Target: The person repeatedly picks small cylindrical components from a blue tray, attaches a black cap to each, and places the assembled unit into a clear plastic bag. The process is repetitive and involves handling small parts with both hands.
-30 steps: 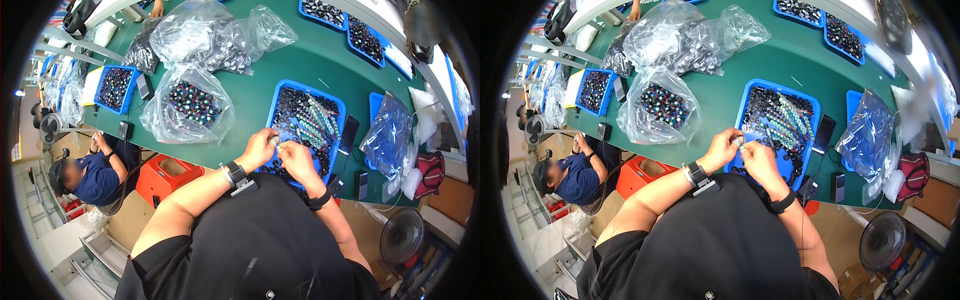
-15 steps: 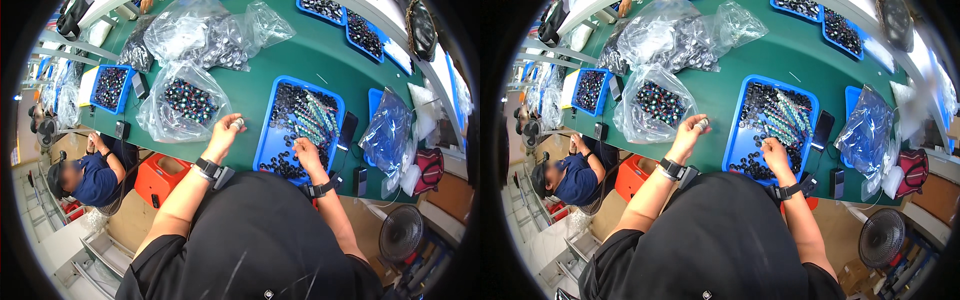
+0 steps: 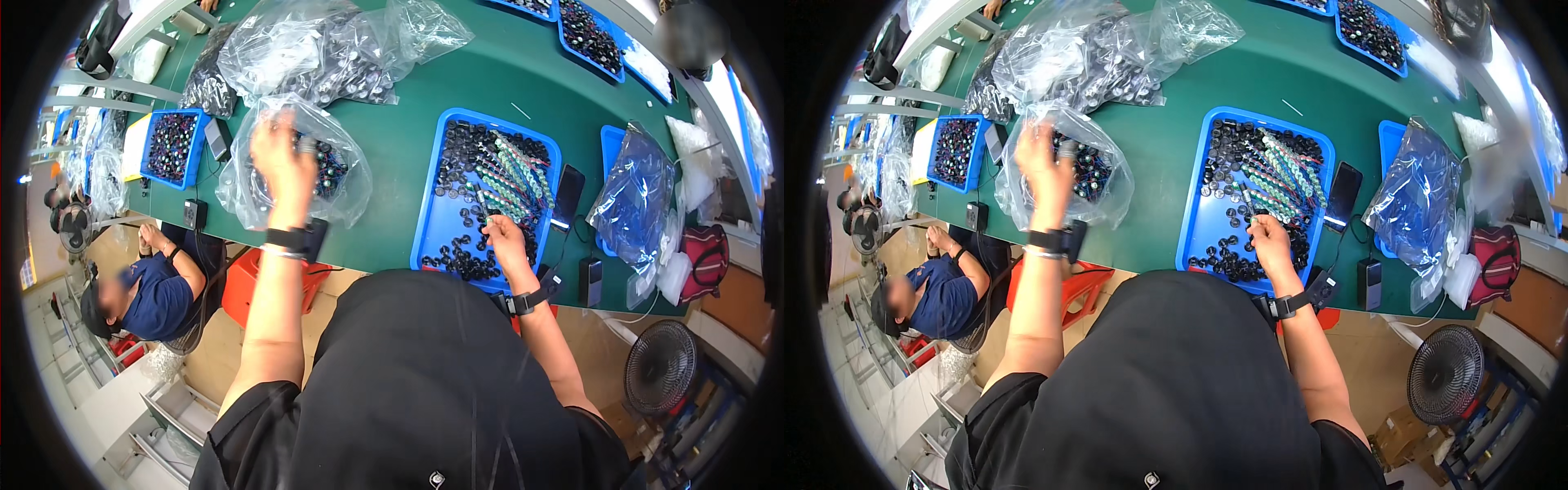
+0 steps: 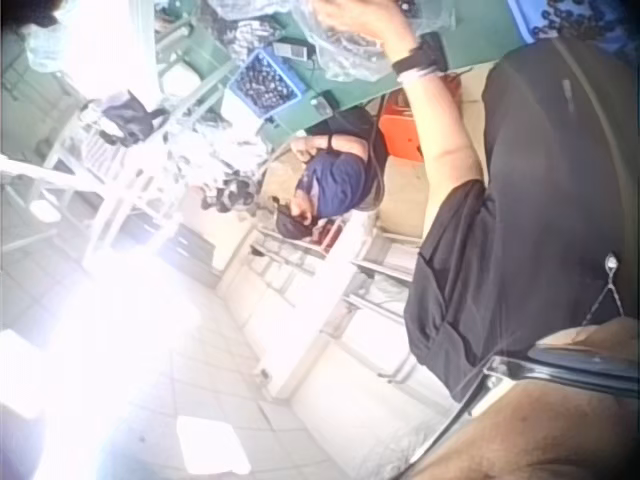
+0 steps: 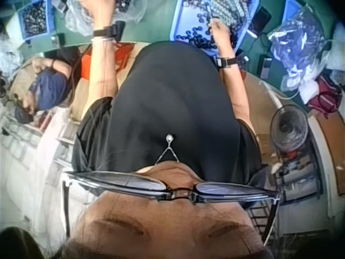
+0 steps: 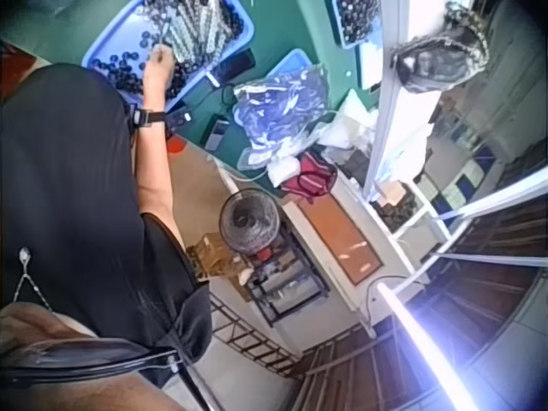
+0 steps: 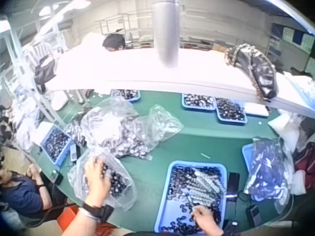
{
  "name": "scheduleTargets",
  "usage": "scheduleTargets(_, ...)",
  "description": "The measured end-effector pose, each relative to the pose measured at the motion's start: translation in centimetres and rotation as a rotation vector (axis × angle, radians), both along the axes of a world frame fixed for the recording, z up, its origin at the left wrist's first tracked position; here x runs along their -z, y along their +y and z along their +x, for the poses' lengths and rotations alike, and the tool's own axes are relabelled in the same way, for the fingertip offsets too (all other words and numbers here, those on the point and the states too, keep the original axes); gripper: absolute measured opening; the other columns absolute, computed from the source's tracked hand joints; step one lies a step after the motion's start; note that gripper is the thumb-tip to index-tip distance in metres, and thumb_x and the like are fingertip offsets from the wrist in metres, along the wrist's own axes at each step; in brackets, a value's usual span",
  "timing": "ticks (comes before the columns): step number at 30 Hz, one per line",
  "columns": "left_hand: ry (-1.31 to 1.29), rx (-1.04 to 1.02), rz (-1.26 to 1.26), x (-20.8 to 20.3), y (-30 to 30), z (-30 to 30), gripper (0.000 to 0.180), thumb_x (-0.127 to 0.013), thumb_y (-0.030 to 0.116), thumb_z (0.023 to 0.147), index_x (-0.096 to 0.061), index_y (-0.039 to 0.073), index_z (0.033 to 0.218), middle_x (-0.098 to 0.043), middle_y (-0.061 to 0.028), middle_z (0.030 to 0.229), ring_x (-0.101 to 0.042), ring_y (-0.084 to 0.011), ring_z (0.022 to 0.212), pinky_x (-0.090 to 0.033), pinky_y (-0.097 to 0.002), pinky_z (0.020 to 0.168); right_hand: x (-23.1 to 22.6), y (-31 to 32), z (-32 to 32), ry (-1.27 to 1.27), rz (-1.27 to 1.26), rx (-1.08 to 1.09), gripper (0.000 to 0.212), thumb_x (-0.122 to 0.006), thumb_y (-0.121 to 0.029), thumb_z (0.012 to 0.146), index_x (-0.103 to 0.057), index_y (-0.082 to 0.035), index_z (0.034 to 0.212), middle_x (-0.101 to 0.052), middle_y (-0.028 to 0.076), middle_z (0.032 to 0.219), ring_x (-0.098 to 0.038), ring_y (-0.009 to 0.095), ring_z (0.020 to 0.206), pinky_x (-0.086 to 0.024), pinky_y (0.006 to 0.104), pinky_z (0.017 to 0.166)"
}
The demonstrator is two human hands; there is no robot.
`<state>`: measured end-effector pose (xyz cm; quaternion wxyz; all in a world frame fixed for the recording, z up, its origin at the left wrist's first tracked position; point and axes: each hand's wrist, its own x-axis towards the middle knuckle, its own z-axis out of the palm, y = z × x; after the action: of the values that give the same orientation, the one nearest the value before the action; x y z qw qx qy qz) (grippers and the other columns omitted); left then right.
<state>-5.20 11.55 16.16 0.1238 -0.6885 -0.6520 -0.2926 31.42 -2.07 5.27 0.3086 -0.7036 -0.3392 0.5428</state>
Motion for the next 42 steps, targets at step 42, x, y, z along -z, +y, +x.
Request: scheduleTargets(42,-1.6,0.437,-1.289,2.1,-7.7,14.6,0.042,-0.057,0.004,0.088,-0.048,-0.006,0.128,-0.06,-0.0129,0.114,-0.06,-0.0159,0.099,-0.048,-0.0279,0.09,-8.0,2.5,-2.3,0.431,0.111,-0.091,0.022,-0.06,-0.016,0.091,-0.061,-0.002,0.108,-0.06,0.0,0.084,-0.053,0.007,0.072,-0.04,0.0201,0.062)
